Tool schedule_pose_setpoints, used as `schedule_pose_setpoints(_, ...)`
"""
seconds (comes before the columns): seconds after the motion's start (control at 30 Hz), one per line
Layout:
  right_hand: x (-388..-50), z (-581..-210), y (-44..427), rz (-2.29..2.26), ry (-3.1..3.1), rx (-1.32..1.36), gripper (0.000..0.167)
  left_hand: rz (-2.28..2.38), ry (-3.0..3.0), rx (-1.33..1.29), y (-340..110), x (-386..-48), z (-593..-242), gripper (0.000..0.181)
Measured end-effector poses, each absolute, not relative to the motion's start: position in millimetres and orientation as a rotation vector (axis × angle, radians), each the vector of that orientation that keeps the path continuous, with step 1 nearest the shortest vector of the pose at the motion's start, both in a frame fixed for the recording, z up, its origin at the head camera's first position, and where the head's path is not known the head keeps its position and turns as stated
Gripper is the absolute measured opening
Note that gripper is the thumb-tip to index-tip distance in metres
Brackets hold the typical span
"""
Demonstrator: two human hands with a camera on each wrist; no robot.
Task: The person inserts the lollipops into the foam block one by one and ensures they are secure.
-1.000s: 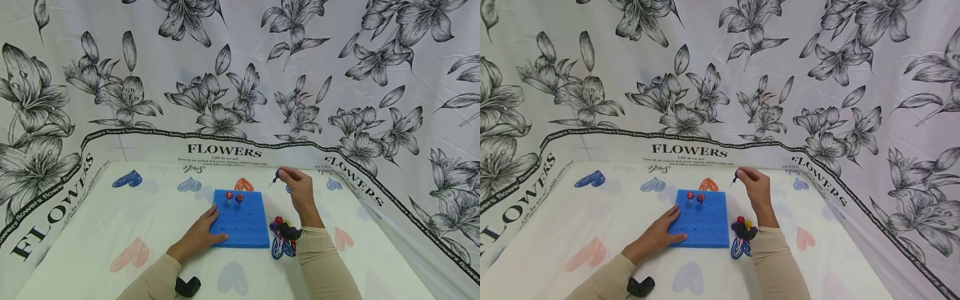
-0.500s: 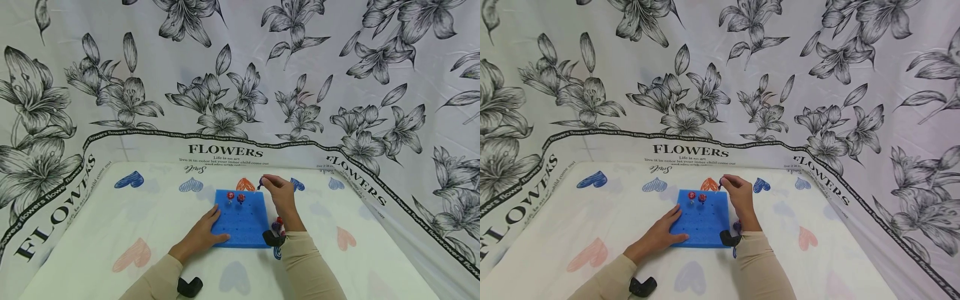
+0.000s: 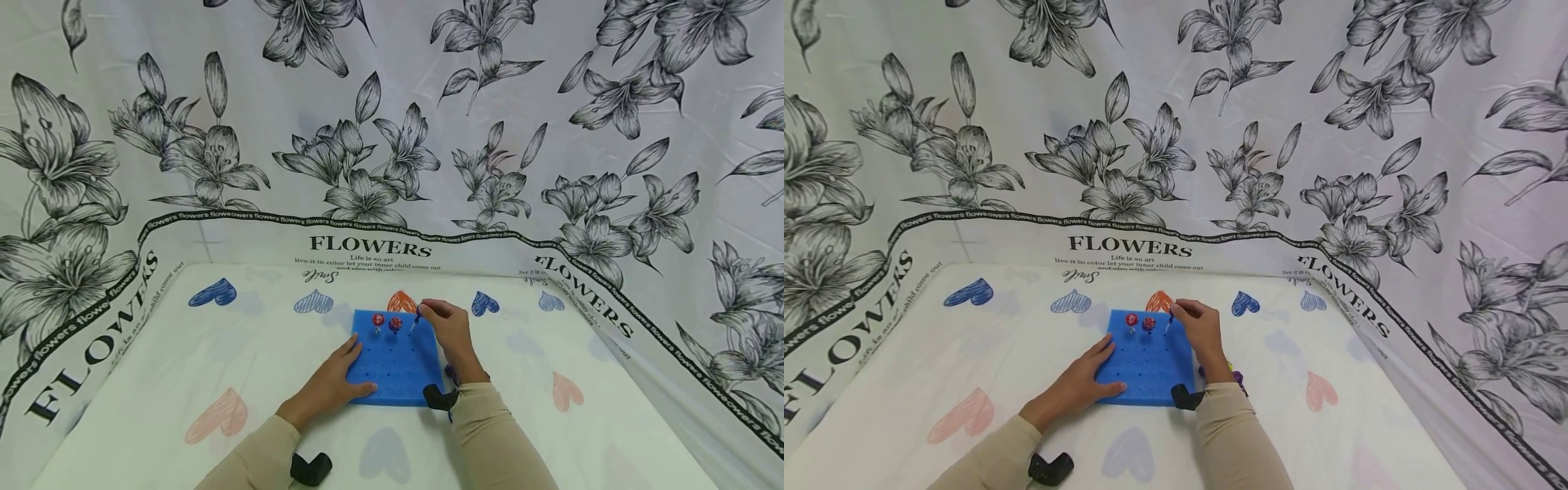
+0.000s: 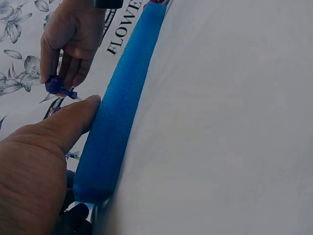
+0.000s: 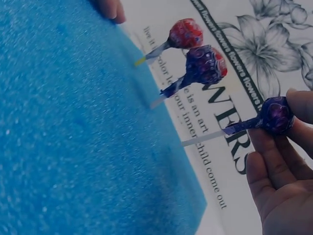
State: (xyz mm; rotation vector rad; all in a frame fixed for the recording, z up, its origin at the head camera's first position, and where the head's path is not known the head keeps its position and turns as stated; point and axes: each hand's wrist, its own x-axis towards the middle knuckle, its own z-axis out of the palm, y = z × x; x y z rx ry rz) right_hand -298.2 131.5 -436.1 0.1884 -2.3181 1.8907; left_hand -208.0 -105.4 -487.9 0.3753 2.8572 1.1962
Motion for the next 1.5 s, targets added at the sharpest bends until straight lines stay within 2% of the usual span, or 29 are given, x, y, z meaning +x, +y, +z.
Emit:
schedule_pose_setpoints(0.33, -298.9, -445.1, 128.5, 1.816, -2.413, 0.199, 0.037, 1.234, 2.849, 0.412, -105.9, -205.3, -485.1, 0.091)
schedule_pose_setpoints(0.83, -298.6, -454.9, 124.1, 1.723, -2.541, 0.190, 0.036, 1.234, 2.845, 0.402, -106.7, -204.7, -482.1, 0.090)
schedule_pose_setpoints(1.2, -290.1, -425.5, 146.4, 1.693, -2.517, 0.162, 0.037, 1.229, 2.839, 0.410, -105.9, -203.8, -484.1, 0.091)
schedule_pose_setpoints(1.37, -283.2, -400.4, 169.8, 1.654, -2.471, 0.249, 0.046, 1.229, 2.838, 0.410, -106.4, -204.3, -483.7, 0.091)
schedule_pose_setpoints(1.5, -274.6, -380.2, 189.6, 1.647, -2.395, 0.337, 0.045, 1.210, 2.842, 0.395, -106.6, -205.0, -482.3, 0.091)
